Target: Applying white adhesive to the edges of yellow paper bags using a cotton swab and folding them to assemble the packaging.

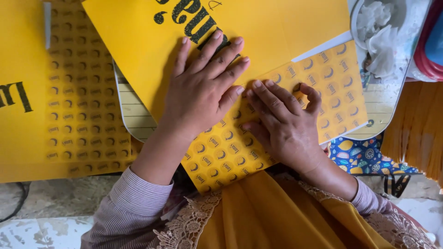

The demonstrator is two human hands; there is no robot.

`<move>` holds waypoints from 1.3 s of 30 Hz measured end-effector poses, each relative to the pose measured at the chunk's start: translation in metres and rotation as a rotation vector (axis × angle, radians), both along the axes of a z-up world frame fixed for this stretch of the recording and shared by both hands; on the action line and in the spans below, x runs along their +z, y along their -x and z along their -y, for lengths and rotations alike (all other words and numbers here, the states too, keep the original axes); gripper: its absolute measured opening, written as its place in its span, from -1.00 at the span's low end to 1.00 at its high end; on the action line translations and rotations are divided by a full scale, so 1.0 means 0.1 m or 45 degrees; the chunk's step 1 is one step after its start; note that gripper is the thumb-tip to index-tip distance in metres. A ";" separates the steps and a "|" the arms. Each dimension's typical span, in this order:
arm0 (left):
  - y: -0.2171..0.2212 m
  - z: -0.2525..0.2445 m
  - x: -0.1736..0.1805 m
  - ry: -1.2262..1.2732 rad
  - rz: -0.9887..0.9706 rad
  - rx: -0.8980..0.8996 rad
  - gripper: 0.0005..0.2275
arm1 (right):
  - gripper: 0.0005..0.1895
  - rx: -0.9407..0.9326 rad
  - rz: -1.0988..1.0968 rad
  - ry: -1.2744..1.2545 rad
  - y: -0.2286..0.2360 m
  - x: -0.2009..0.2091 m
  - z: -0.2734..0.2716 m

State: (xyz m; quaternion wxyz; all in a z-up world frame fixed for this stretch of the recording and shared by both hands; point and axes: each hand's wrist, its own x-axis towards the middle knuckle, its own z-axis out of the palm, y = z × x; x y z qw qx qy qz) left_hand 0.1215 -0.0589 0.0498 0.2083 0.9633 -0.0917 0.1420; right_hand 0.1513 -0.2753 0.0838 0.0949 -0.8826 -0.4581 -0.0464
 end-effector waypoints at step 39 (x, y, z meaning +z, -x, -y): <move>-0.04 -0.02 -0.10 -0.062 -0.072 -0.092 -0.52 | -0.39 -0.285 0.164 -0.005 -0.11 -0.13 0.18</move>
